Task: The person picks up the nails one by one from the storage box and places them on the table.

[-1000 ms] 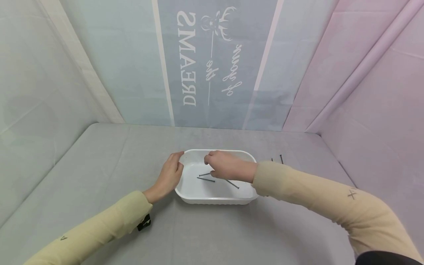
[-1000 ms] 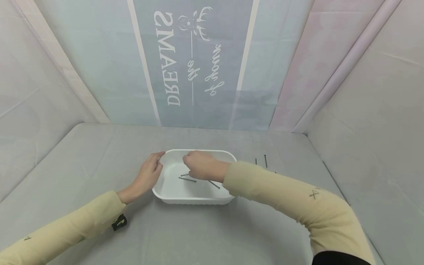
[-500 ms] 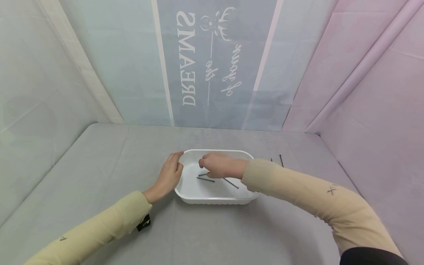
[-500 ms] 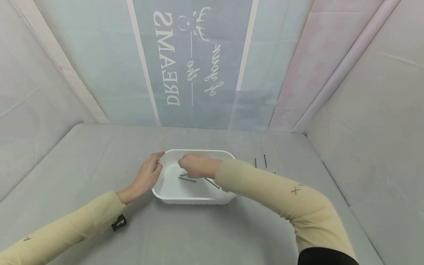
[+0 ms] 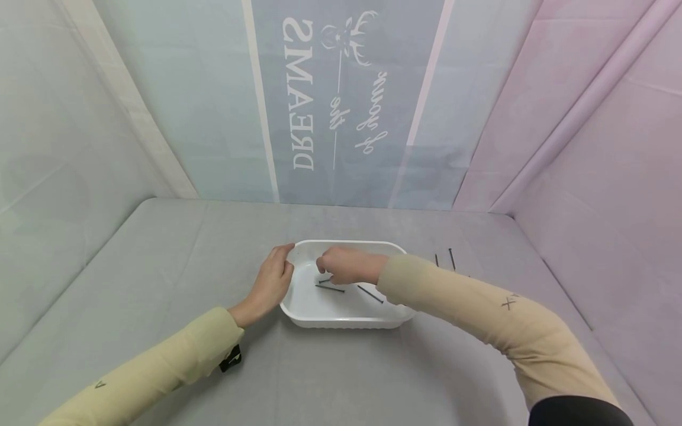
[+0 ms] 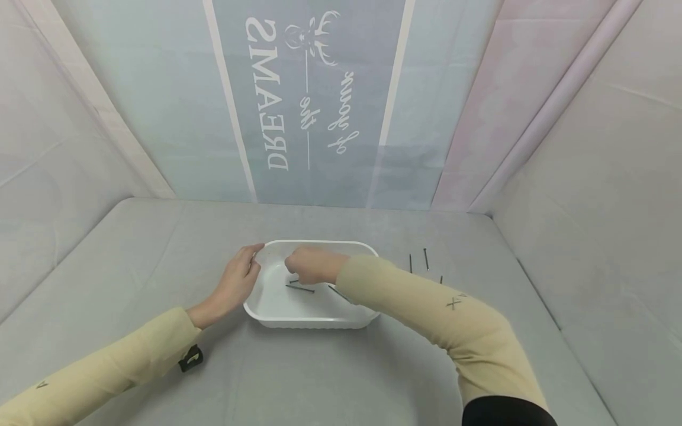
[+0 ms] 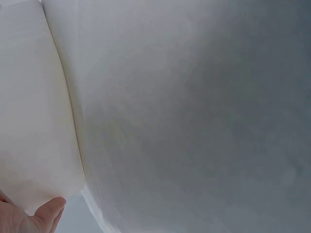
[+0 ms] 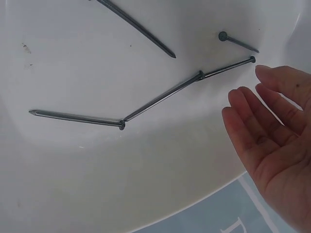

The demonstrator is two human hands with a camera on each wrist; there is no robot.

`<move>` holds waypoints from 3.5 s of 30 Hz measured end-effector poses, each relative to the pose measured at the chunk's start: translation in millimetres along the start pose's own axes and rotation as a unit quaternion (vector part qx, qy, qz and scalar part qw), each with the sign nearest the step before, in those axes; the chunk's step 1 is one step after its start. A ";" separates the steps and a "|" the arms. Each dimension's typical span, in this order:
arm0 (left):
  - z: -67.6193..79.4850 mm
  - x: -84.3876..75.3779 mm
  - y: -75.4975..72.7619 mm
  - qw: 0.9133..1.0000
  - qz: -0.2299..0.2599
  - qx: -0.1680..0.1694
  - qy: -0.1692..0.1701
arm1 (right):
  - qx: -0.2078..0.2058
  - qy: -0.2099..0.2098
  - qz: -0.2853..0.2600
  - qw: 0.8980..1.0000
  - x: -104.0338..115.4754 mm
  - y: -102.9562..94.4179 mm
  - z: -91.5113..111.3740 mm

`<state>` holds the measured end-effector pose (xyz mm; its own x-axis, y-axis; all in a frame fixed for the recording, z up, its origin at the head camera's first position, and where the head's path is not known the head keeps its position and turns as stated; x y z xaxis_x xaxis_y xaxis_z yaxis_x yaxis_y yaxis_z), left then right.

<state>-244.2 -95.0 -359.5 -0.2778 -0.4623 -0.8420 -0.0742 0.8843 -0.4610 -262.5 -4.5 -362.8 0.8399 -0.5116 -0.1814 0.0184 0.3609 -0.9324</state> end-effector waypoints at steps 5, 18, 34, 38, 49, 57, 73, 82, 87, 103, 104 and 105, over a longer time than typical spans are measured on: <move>-0.8 3.4 1.4 1.000 -0.011 0.010 -0.013 | 0.015 0.010 0.004 1.000 -1.4 5.1 -4.0; -1.6 -0.2 -1.0 1.000 -0.004 -0.001 0.004 | 0.013 0.009 0.013 1.000 -0.6 19.5 -17.5; -0.7 0.1 -0.9 1.000 -0.002 0.000 0.006 | 0.008 0.001 0.015 1.000 2.9 21.0 -20.4; -0.7 -0.4 -1.3 1.000 0.001 -0.002 0.008 | 0.007 0.005 0.005 1.000 1.7 15.9 -19.8; -0.4 0.0 -0.2 1.000 0.001 0.004 -0.002 | 0.003 -0.003 -0.030 1.000 -2.8 -1.0 -12.2; -0.9 1.9 0.7 1.000 0.001 0.006 -0.008 | -0.001 -0.002 -0.050 0.999 -10.8 -12.2 -2.0; -0.7 1.4 1.3 1.000 -0.004 0.005 0.002 | -0.020 0.024 -0.062 0.998 -27.1 -29.2 19.0; -0.1 2.7 1.9 1.000 -0.008 0.010 -0.009 | -0.042 0.031 -0.070 0.996 -36.4 -34.1 33.5; 0.1 2.7 2.0 1.000 -0.010 0.010 -0.009 | -0.049 0.033 -0.073 0.996 -42.1 -34.6 42.9; 0.7 2.8 1.8 1.000 -0.009 0.008 -0.009 | -0.083 0.067 -0.109 0.988 -68.5 -38.0 80.9; 0.7 2.9 1.9 1.000 -0.010 0.008 -0.009 | -0.084 0.074 -0.108 0.988 -70.6 -37.0 82.6; 0.8 2.6 2.0 1.000 -0.009 0.008 -0.009 | -0.084 0.080 -0.108 0.987 -72.6 -36.2 84.5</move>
<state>-244.3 -94.5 -362.9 -0.2601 -0.4801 -0.8378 -0.0633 0.8742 -0.4814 -278.3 85.5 -289.4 0.7300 -0.6834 -0.0062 0.0869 0.1018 -0.9910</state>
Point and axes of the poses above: each hand's wrist, its own z-axis away from the middle knuckle, its own y-axis out of the palm, x = y × z, the point moved 9 cm from there along -z, towards the middle knuckle, and after that the axes turned 14 degrees about z, right-handed, at the moved point
